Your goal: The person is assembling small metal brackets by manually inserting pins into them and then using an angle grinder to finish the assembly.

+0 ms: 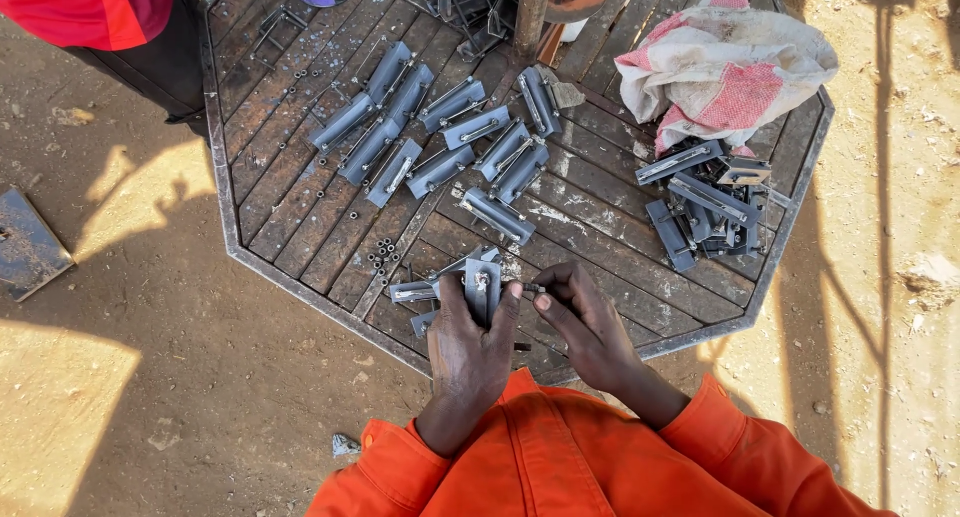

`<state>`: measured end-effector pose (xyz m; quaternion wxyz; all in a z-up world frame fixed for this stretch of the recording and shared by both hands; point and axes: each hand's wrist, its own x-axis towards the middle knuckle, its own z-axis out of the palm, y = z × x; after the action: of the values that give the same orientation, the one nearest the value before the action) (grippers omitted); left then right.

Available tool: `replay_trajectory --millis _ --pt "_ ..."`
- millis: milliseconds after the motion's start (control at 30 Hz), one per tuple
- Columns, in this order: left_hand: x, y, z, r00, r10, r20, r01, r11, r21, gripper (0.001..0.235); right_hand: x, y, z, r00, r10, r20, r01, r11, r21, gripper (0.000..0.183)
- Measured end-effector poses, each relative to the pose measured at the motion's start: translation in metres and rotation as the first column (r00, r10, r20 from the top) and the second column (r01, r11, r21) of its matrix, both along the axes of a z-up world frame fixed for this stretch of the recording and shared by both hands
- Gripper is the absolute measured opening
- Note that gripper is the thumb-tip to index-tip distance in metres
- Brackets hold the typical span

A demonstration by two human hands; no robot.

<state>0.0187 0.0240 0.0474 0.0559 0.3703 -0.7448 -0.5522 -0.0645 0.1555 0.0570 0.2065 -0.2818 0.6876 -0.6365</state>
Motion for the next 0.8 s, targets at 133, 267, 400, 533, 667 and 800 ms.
replay_trajectory --millis 133,267,400,533,667,800 --pt "0.002 0.0 0.004 1.0 -0.016 -0.016 0.015 1.0 -0.01 0.05 -0.001 0.007 -0.036 0.979 0.028 0.201 -0.012 0.997 -0.08 0.016" --pt "0.004 0.0 0.007 0.999 -0.014 -0.039 0.012 0.999 -0.043 0.051 0.0 0.007 -0.034 0.926 0.06 0.373 -0.005 0.989 -0.148 0.014" --pt "0.006 0.001 0.009 0.998 -0.039 -0.045 0.034 0.994 -0.102 0.051 0.0 0.005 -0.031 0.835 0.082 0.545 0.015 0.985 -0.172 0.014" --pt "0.008 0.004 0.002 0.993 -0.052 -0.105 0.033 0.984 -0.173 0.05 0.002 0.005 -0.037 0.753 0.041 0.657 0.073 0.987 -0.145 0.016" --pt "0.007 0.004 0.004 0.989 -0.055 -0.138 0.022 0.973 -0.228 0.049 0.002 0.005 -0.037 0.725 0.013 0.688 0.101 0.987 -0.125 0.014" --pt "0.009 0.003 -0.001 0.986 -0.045 -0.159 0.006 0.97 -0.244 0.049 0.003 0.008 -0.042 0.729 0.006 0.684 0.104 0.987 -0.12 0.016"
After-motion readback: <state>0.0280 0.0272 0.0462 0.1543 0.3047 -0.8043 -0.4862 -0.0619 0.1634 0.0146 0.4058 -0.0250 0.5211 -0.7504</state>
